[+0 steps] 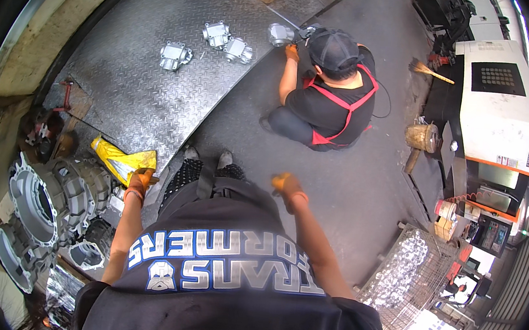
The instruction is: The person picks up metal parts from a table, uses a tool to process them, and then carries the parts through a factory floor to another area.
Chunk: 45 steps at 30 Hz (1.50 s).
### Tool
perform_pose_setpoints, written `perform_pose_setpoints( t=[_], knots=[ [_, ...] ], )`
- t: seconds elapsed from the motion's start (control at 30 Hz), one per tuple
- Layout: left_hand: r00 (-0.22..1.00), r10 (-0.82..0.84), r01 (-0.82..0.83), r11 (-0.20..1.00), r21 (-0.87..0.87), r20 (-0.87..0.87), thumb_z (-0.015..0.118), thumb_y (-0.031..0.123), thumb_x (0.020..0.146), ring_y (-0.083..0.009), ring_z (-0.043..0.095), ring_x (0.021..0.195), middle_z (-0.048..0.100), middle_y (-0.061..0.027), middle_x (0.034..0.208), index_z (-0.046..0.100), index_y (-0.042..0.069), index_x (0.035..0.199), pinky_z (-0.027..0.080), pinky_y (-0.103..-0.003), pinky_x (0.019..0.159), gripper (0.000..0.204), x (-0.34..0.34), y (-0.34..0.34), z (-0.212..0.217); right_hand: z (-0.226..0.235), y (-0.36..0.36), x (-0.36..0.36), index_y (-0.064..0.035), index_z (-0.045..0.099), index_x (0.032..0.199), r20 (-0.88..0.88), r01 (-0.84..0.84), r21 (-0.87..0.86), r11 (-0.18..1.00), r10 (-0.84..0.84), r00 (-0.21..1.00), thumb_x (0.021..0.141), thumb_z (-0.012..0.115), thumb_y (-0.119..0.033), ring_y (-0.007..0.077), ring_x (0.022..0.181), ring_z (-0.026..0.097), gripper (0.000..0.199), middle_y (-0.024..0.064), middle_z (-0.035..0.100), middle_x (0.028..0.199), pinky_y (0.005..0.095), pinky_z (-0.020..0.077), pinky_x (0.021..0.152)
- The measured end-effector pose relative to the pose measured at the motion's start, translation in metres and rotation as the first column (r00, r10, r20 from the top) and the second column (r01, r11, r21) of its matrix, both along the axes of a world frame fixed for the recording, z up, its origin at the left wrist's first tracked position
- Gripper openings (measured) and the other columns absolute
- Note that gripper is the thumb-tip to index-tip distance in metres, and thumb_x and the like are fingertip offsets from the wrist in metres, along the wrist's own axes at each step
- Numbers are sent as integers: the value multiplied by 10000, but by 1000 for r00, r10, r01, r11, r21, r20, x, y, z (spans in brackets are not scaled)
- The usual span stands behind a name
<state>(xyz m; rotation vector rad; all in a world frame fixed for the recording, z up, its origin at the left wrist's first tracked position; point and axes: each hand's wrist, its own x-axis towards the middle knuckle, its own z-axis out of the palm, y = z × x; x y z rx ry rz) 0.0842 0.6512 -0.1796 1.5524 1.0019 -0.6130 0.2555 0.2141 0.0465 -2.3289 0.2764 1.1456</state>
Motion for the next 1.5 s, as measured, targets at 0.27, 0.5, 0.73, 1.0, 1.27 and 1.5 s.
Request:
perform_pose_setpoints(
  t=[0.27, 0.5, 0.73, 1.0, 1.27, 1.5],
  knots=[
    [997, 67, -70, 993, -94, -40, 510, 350, 803, -177, 610, 630, 666, -87, 765, 571, 100, 993, 362, -277, 484, 320, 16, -13, 49, -10, -6, -2, -28, 595, 849, -30, 3, -11, 1000, -3, 1000, 726, 489, -100, 210, 673, 623, 177, 146, 597, 794, 302, 467, 599],
    [996, 83, -87, 992, -95, -41, 515, 345, 800, -194, 624, 667, 664, -109, 791, 564, 89, 1009, 375, -282, 497, 334, 12, -12, 50, -49, -28, -11, -21, 653, 765, 196, -118, 105, 987, 96, 976, 747, 547, -288, 203, 614, 573, 287, 112, 626, 682, 317, 437, 588],
    [997, 69, -69, 998, 8, 24, 526, 252, 798, -226, 637, 622, 644, -167, 709, 557, -31, 941, 500, -300, 591, 319, 15, -15, 80, -22, 16, 7, -27, 624, 837, -75, -57, -43, 997, 54, 996, 765, 531, -259, 250, 687, 597, 261, 141, 620, 750, 337, 450, 620],
    [968, -237, 253, 919, 303, -89, 579, 230, 762, -107, 599, 790, 639, 2, 801, 591, 85, 881, 451, -249, 677, 188, -35, 11, -31, -121, 66, 57, -7, 611, 881, 206, -134, 31, 991, 125, 971, 778, 520, -130, 181, 535, 561, 184, 91, 625, 668, 316, 429, 529],
    [927, 372, -373, 928, -16, -43, 586, 225, 765, -187, 636, 683, 630, -98, 809, 558, 35, 971, 476, -253, 646, 282, 62, -23, -8, -222, 202, 208, -24, 592, 930, 56, -168, 129, 977, 162, 985, 726, 550, -89, 244, 858, 582, 218, 142, 604, 954, 306, 447, 717],
    [914, 401, -405, 901, -158, -58, 498, 141, 842, -126, 531, 963, 577, -41, 1023, 526, 43, 1086, 412, -259, 822, 264, 183, -21, -57, -347, 341, 332, -123, 473, 1139, -284, 321, 494, 808, -199, 938, 803, 448, -183, 156, 909, 537, 342, 30, 535, 1093, 305, 398, 788]
  ],
)
